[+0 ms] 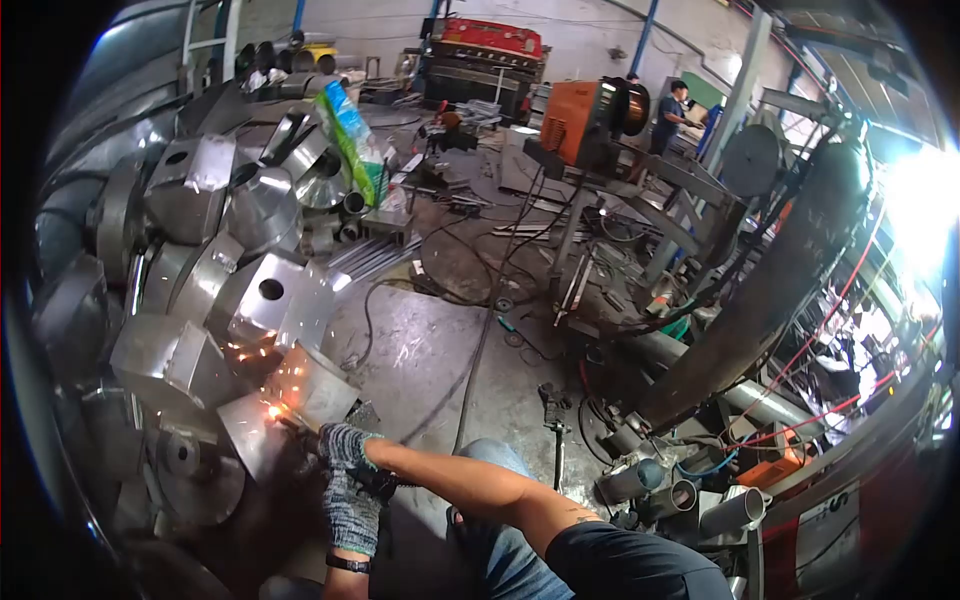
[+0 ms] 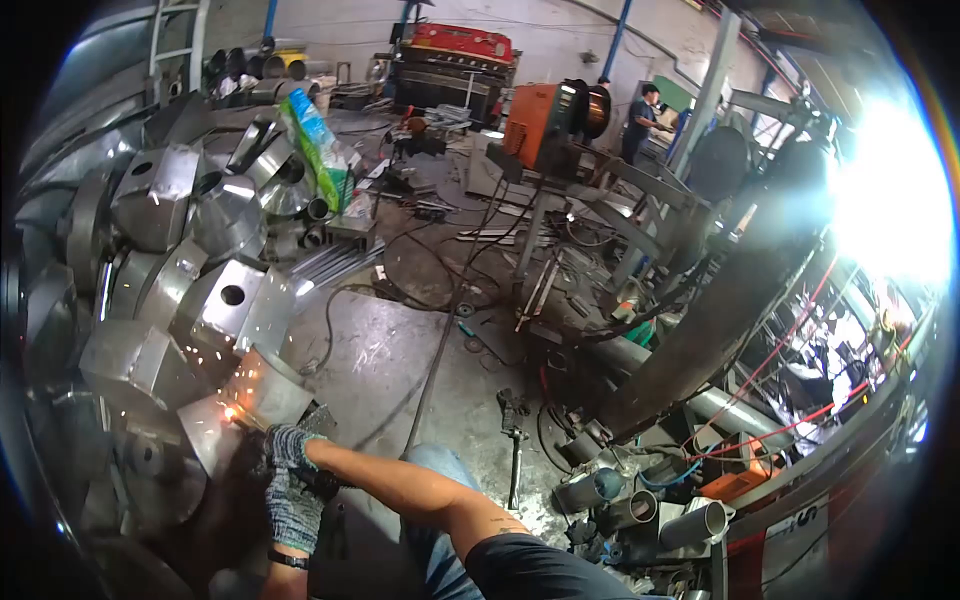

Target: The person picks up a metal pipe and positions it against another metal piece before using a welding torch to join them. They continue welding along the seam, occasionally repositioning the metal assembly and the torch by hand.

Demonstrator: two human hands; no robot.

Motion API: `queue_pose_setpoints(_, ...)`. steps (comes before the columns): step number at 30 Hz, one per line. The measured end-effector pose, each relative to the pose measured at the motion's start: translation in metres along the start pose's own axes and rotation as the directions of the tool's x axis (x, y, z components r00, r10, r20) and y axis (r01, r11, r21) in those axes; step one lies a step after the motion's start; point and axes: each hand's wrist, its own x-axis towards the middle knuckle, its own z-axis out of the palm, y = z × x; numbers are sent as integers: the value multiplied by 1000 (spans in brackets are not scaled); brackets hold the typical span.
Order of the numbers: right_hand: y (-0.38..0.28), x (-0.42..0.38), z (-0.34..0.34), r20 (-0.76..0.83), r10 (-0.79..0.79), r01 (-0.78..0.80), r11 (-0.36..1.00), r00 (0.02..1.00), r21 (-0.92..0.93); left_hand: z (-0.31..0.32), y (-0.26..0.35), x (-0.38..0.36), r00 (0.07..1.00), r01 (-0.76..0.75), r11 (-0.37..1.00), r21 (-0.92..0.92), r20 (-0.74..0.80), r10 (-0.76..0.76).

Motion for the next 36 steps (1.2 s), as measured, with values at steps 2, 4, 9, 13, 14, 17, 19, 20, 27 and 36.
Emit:
queue_pose_setpoints(2,6,-2,-14,-15,-23,22,999,1000,-33,-37,-4,17,1000,-3,991,-135,1,3)
queue_pose_setpoints(4,3,-5,-14,-6,-84,83,994,996,-72,-23,0,27,1000,7,981,-195,4,-6)
queue_pose_setpoints(9,-10,13,-4,21,-186,187,966,982,-180,27,-2,44,995,91,991,-93,59,-86)
queue_pose_setpoints(13,-6,25,7,32,-185,186,939,982,-289,35,-29,47,966,226,974,19,121,-227)
queue_pose_setpoints(14,-11,31,13,47,-204,209,931,978,-299,26,-31,38,963,237,971,38,120,-239)
queue_pose_setpoints(17,-9,32,4,106,-271,291,902,957,-320,23,-33,32,958,257,963,82,111,-265)
queue_pose_setpoints(19,-11,35,5,154,-321,354,877,935,-326,35,-37,34,956,264,959,103,103,-274)
queue_pose_setpoints(20,-12,39,6,177,-347,387,861,921,-329,32,-41,28,956,265,957,115,100,-277)
queue_pose_setpoints(27,-17,27,-9,335,-427,534,763,840,-364,30,-56,9,919,349,913,211,114,-377)
queue_pose_setpoints(36,-94,-15,-224,210,275,-341,838,938,426,67,-76,8,885,400,859,320,110,-453)
